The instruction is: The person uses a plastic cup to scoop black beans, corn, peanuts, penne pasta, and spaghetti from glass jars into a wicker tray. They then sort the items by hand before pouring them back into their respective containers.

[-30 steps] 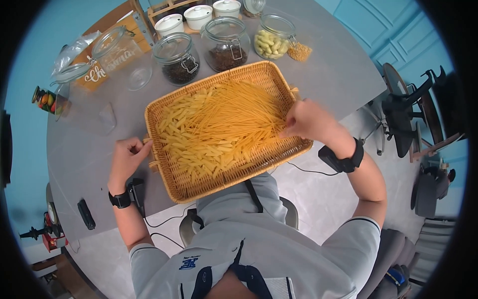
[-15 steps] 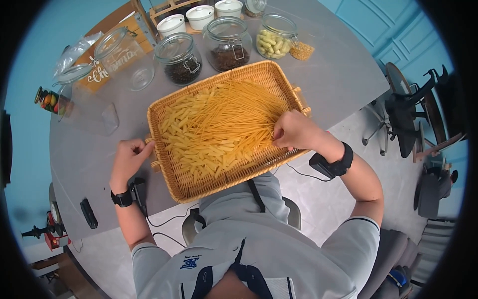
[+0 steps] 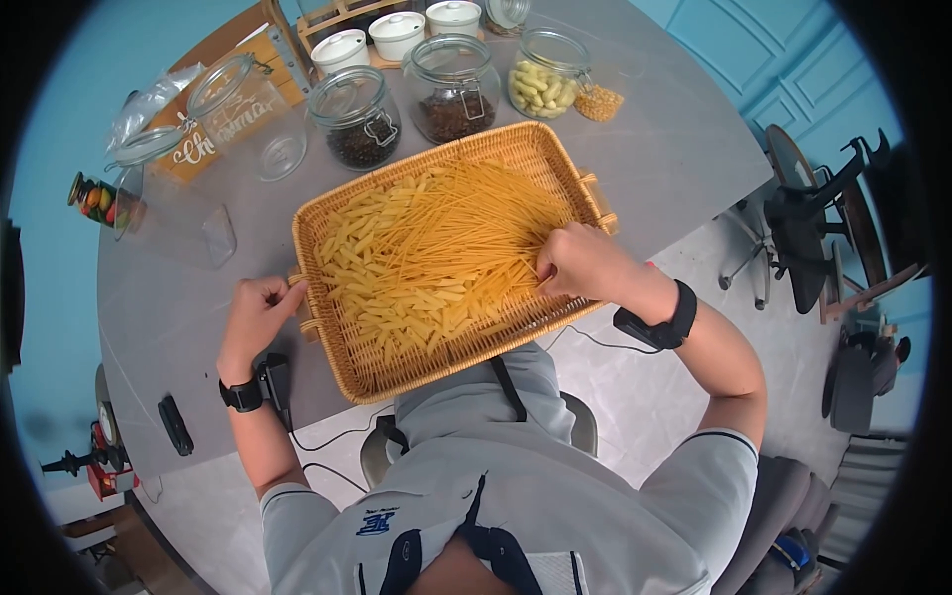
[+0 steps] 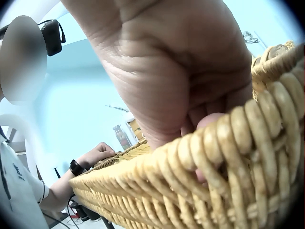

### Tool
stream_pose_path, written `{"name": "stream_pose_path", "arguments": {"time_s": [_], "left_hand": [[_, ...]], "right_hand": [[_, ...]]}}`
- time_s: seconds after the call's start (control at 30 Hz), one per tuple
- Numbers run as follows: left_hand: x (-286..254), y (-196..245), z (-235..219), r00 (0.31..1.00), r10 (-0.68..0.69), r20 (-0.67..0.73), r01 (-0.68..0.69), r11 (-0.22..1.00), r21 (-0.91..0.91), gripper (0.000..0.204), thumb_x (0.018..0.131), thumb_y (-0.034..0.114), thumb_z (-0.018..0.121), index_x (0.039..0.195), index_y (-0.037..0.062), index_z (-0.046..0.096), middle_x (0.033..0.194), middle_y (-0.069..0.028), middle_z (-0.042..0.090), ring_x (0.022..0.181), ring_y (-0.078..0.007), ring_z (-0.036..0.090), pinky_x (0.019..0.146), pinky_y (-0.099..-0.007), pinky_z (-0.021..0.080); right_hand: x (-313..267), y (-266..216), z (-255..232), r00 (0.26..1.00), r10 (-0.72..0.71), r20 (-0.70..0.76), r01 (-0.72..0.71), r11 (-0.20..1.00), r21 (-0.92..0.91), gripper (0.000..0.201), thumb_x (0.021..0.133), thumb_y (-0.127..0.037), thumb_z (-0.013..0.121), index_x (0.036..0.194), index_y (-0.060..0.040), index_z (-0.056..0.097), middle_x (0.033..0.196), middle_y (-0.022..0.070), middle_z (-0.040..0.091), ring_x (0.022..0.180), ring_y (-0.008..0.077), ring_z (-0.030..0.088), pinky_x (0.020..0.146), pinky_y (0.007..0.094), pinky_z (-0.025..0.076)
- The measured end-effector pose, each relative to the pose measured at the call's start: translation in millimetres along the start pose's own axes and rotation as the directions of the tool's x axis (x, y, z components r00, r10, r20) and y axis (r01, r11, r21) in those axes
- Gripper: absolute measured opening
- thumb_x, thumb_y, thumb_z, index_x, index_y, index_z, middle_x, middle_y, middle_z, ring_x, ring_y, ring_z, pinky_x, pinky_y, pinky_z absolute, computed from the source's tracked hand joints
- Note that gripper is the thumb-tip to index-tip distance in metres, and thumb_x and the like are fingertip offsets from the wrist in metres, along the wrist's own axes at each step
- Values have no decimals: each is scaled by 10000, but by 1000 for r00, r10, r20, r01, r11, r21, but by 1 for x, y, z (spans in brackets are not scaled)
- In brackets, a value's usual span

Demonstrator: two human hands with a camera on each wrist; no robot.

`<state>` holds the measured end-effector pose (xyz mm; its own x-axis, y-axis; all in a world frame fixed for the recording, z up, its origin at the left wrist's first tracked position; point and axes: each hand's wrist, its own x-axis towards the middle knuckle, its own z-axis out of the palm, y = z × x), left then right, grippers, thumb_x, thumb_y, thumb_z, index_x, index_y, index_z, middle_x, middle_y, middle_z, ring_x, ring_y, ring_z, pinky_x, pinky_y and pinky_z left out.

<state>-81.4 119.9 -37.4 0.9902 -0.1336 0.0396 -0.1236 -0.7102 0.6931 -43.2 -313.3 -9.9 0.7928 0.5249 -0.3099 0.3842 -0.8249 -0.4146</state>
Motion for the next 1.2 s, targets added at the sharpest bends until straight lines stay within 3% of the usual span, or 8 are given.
{"name": "stream_pose_path", "arguments": {"time_s": [0.13,0.23,0.33,0.63,0.73,0.87,1.07,1.2], "left_hand": [[-1,-1,1,1000,-13,5,13,999,-34,443,948,268,732,681,-52,583,519,-69,455,508,-129,342,486,-321,319],[-1,-2,1,999,-29,20,30,999,-35,436,953,275,727,691,-52,607,520,-58,484,508,-111,368,489,-313,324],[-1,1,0,999,-37,34,38,999,-27,435,957,276,721,692,-52,614,520,-53,492,510,-98,377,490,-312,324],[0,1,-1,998,-50,44,51,999,-1,417,975,237,692,675,-39,608,524,-15,496,521,-70,382,486,-298,297],[-1,3,-2,996,-67,56,67,998,-7,415,979,234,688,672,-35,608,524,-11,494,517,-65,379,482,-296,291],[0,3,-2,998,-40,51,41,999,-3,414,982,235,685,671,-28,612,524,-6,502,511,-58,374,476,-292,283],[0,5,-1,994,-97,51,97,995,-7,420,963,248,704,684,-55,617,521,-56,514,507,-85,385,485,-309,304],[1,-6,2,996,-78,32,79,997,-25,424,957,242,711,672,-50,597,517,-50,509,507,-79,395,484,-299,309]], "right_hand": [[0,-5,-6,996,64,68,-72,989,128,141,746,-86,820,804,21,751,718,155,714,651,266,708,605,348,536],[-3,3,0,986,-132,-104,133,991,-2,139,759,-84,809,799,30,741,694,155,703,636,257,706,586,337,533],[-5,0,2,981,-159,-113,168,983,74,93,764,-76,768,798,9,750,727,151,721,675,284,712,653,364,553],[-5,-10,-15,975,-160,-155,171,983,62,121,764,-98,783,811,5,740,748,140,719,679,306,699,646,379,542],[3,-9,-25,965,-241,-107,240,971,-19,133,765,-120,800,843,-22,754,764,122,726,713,301,704,654,388,541],[20,-6,-41,938,-334,-95,291,905,-311,126,789,-140,795,883,-60,771,787,102,735,758,292,708,664,416,535],[39,-2,-48,924,-289,-251,232,944,-233,210,780,-76,801,983,-33,772,883,104,762,799,274,726,698,375,559],[35,9,-54,921,-297,-252,264,952,-158,228,813,-70,786,1035,-22,764,915,115,768,805,257,740,692,350,573]]}}
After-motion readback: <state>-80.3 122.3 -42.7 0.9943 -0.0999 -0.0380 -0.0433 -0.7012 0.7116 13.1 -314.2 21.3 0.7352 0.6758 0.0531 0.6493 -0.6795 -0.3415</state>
